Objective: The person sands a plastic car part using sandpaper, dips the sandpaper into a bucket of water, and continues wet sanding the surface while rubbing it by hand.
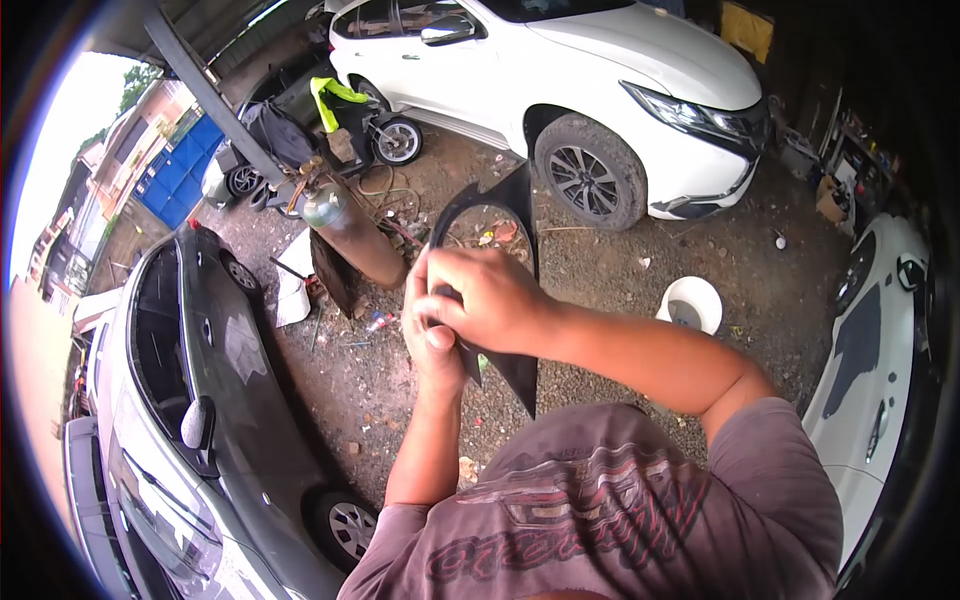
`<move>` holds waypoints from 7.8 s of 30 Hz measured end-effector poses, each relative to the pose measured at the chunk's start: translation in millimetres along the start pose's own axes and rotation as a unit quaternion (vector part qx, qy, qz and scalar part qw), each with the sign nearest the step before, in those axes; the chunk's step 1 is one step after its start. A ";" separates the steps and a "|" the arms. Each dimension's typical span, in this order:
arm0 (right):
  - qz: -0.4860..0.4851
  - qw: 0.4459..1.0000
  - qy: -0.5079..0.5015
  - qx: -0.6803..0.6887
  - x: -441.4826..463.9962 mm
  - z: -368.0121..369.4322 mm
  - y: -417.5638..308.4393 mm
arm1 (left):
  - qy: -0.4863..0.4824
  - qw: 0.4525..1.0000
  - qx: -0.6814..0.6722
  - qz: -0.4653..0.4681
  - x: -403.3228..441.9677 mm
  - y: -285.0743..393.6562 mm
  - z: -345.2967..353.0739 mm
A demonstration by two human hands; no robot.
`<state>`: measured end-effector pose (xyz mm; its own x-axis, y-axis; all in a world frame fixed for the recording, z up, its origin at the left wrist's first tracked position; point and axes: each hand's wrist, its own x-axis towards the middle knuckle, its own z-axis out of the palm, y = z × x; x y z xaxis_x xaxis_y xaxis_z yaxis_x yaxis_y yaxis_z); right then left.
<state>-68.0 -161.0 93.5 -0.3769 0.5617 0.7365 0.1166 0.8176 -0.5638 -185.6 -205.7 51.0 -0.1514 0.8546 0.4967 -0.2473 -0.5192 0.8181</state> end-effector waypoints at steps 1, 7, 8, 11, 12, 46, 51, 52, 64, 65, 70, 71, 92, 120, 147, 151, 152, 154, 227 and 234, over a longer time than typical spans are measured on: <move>0.009 0.999 0.037 -0.039 11.9 1.1 7.0 | -0.010 1.000 -0.013 -0.015 -1.7 -3.2 -6.5; -0.049 0.998 0.039 -0.011 -10.0 6.2 -3.3 | 0.057 0.998 -0.012 0.015 -1.1 -11.7 -1.7; -0.046 0.998 0.036 -0.009 -5.8 5.4 -1.4 | 0.088 0.996 -0.011 0.034 -2.3 -13.3 -1.4; -0.011 0.992 0.095 -0.079 34.1 -5.4 21.6 | 0.025 0.995 -0.065 -0.074 -12.1 -1.8 -4.1; 0.041 0.992 0.087 -0.083 43.7 -11.2 27.6 | 0.032 0.995 -0.064 -0.073 -11.3 3.1 3.6; 0.178 0.966 0.123 -0.140 45.2 -37.2 68.2 | 0.026 0.976 -0.183 -0.112 -19.0 -6.5 -24.1; 0.348 0.907 0.127 0.199 43.0 -73.9 46.6 | 0.036 0.931 -0.325 -0.165 -14.5 -2.3 -39.0; 0.366 0.877 0.106 0.291 38.0 -77.3 44.8 | 0.043 0.930 -0.328 -0.161 -12.9 -2.9 -40.0; 0.340 0.873 -0.059 0.345 4.9 -23.3 -0.2 | 0.090 0.909 -0.350 -0.208 -5.0 -6.9 -29.5; 0.317 0.871 -0.090 0.364 3.4 -20.9 1.8 | 0.089 0.910 -0.342 -0.217 -6.4 -9.3 -32.6; 0.326 0.869 -0.178 0.328 -6.9 -17.6 5.5 | 0.145 0.902 -0.342 -0.218 -2.0 -8.5 -26.7; 0.320 0.861 -0.181 0.351 -11.3 -17.2 5.5 | 0.146 0.906 -0.332 -0.217 -3.5 -9.5 -29.4; 0.281 0.915 -0.173 0.233 -17.6 -10.0 3.1 | 0.118 0.937 -0.271 -0.184 -1.1 -22.2 -29.7; 0.206 0.970 -0.006 0.126 35.9 -4.4 62.7 | 0.112 0.942 -0.258 -0.185 -12.4 -12.5 -11.9; 0.146 0.983 0.097 0.060 -19.4 -50.2 60.5 | -0.004 0.972 -0.145 -0.187 -21.2 -7.5 -7.5; 0.176 0.965 0.107 0.164 -12.7 -56.6 33.7 | 0.003 0.981 -0.086 -0.175 -24.9 1.6 -3.8; 0.178 0.964 0.109 0.165 -11.7 -54.4 26.8 | 0.007 0.972 -0.161 -0.171 -24.6 1.0 -5.0; 0.171 0.967 0.019 0.188 -9.9 -50.6 11.7 | 0.008 0.958 -0.236 -0.165 -23.6 1.0 -4.8; -0.177 0.898 -0.088 -0.394 -13.2 -30.4 8.0 | 0.112 0.957 -0.182 -0.197 -34.2 7.0 3.7; -0.088 0.899 -0.116 -0.414 8.0 -25.8 20.1 | 0.127 0.968 -0.139 -0.166 -29.0 7.2 4.9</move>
<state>-45.0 -136.8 97.6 -0.6267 0.4511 0.6354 0.6437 0.7592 0.0959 -178.3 -234.2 43.9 -0.2419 0.9647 0.1039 -0.5645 -0.2270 0.7936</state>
